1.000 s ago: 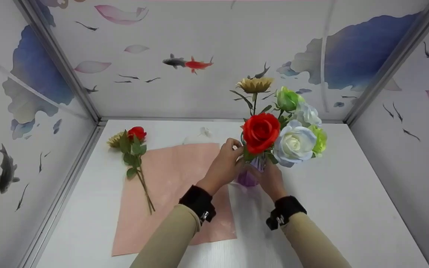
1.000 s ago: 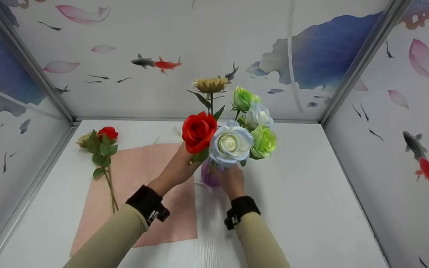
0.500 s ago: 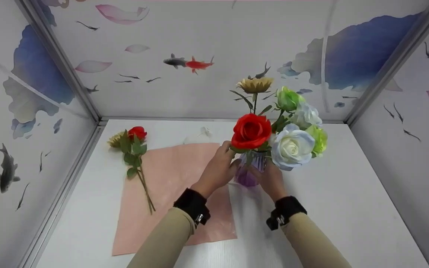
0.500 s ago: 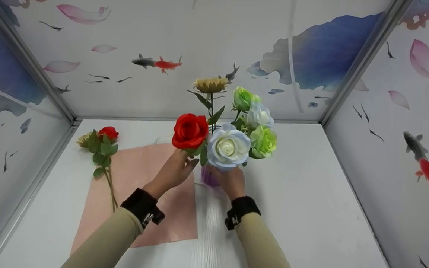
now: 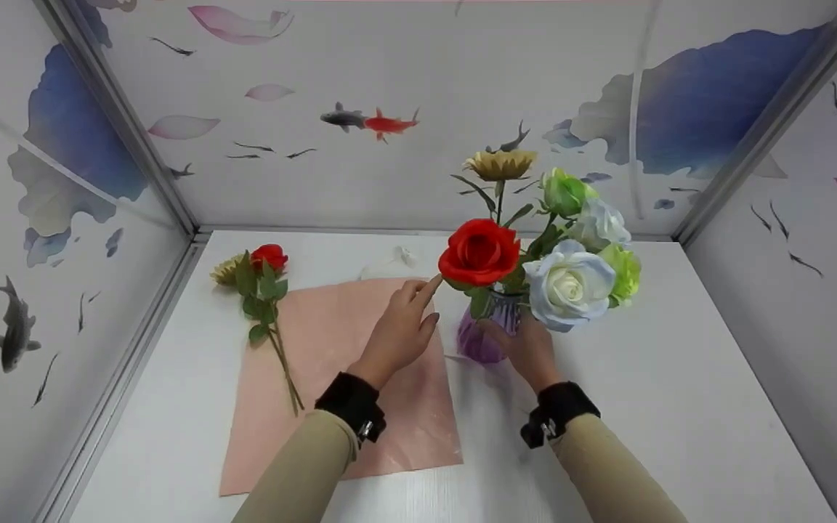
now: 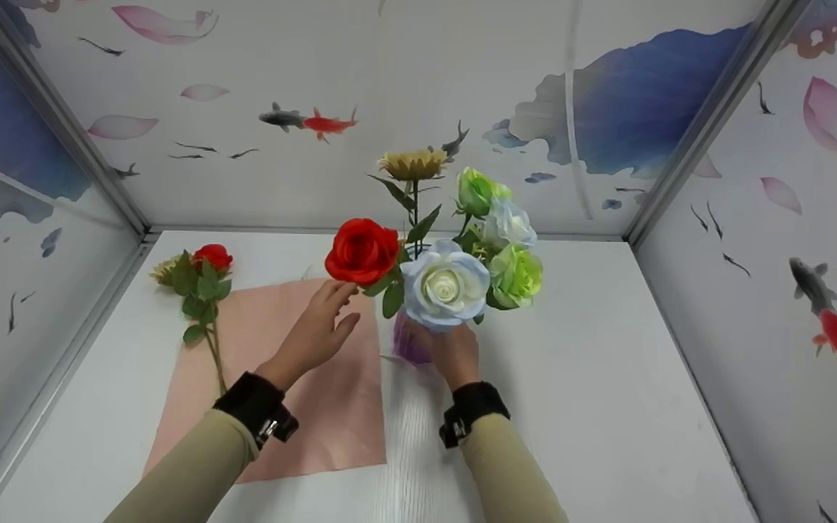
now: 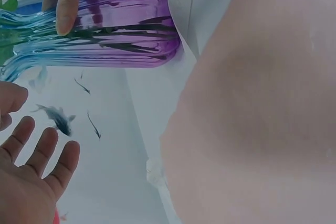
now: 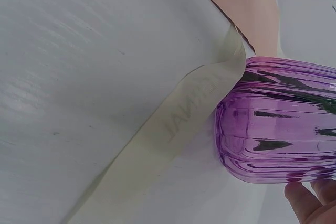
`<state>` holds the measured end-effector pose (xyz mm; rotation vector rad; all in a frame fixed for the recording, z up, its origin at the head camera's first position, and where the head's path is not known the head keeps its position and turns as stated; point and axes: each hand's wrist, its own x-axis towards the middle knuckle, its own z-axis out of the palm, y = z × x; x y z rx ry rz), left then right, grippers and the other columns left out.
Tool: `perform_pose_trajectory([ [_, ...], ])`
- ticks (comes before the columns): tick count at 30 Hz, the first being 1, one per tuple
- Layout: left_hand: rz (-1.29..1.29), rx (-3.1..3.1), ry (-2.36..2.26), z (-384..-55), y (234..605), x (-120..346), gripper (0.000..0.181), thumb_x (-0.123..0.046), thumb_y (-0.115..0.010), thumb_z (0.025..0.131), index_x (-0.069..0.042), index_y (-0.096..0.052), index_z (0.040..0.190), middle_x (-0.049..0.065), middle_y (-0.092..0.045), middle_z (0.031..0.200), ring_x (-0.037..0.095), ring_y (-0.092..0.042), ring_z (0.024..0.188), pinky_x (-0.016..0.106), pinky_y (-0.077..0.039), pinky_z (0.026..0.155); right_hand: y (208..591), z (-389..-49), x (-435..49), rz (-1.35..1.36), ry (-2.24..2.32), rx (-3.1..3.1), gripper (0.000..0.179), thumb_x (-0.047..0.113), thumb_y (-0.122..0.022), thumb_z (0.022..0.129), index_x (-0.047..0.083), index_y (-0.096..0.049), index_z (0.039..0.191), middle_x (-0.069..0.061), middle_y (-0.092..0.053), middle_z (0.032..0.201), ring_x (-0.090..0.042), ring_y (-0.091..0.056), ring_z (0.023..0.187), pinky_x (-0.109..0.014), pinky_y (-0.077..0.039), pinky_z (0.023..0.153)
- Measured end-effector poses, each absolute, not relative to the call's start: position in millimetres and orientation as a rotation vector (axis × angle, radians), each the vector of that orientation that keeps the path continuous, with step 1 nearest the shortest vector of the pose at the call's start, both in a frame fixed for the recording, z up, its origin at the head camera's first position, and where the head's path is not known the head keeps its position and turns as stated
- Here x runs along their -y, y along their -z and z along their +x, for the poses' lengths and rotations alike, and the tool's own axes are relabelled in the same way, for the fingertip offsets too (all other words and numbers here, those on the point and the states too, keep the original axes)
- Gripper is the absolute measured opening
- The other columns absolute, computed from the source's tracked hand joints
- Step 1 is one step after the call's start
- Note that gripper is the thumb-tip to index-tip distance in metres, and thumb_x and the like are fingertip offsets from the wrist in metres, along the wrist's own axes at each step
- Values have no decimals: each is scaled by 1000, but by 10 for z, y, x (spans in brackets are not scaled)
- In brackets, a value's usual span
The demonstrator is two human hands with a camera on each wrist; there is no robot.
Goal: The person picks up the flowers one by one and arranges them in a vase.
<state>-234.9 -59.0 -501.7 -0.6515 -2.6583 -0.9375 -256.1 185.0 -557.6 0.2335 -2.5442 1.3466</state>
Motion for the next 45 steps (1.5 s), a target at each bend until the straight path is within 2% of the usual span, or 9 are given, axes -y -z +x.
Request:
perform_pose_trajectory([
  [8,-547,2663,910,-2379,5123,786,57,-9,-64,100,-9,-46,153,16,-55,130,32,-57,109,43,-54,90,5573,-2572,-1868,203,-1364,2556,95,37,-85,84,17,-25,156,-7,-42,155,-24,-39,145,-48,-26,123],
  [13,-418,2713,881,-2392,5204,928,55,-12,-63,101,-10,-46,154,17,-55,131,35,-56,116,46,-54,92,5580,-2580,-1871,206,-1363,2545,96,36,-86,84,19,-25,156,-6,-43,154,-23,-40,144,-48,-27,122],
  [23,-197,2731,769,-2388,5382,1318,52,-17,-61,103,-3,-47,151,22,-58,132,41,-55,116,51,-50,96,5580,-2569,-1872,199,-1359,2546,94,35,-86,84,20,-27,155,-6,-45,152,-23,-42,142,-47,-29,121],
  [30,19,2814,804,-2410,5512,1587,53,-19,-59,104,-5,-45,152,24,-54,141,44,-51,125,57,-46,102,5582,-2558,-1870,224,-1343,2536,93,28,-87,84,11,-29,154,-12,-45,152,-29,-40,144,-50,-27,122],
  [38,186,2902,774,-2433,5602,1817,55,-25,-55,106,-5,-41,155,27,-48,146,50,-46,131,61,-39,108,5589,-2570,-1863,226,-1351,2515,93,27,-87,83,11,-29,155,-13,-45,152,-30,-43,142,-52,-30,120],
  [45,277,2877,775,-2409,5739,2002,52,-23,-55,106,-1,-43,152,30,-46,143,52,-45,127,62,-39,106,5615,-2589,-1859,223,-1379,2491,94,29,-88,82,16,-29,155,-9,-46,152,-27,-43,142,-53,-31,120],
])
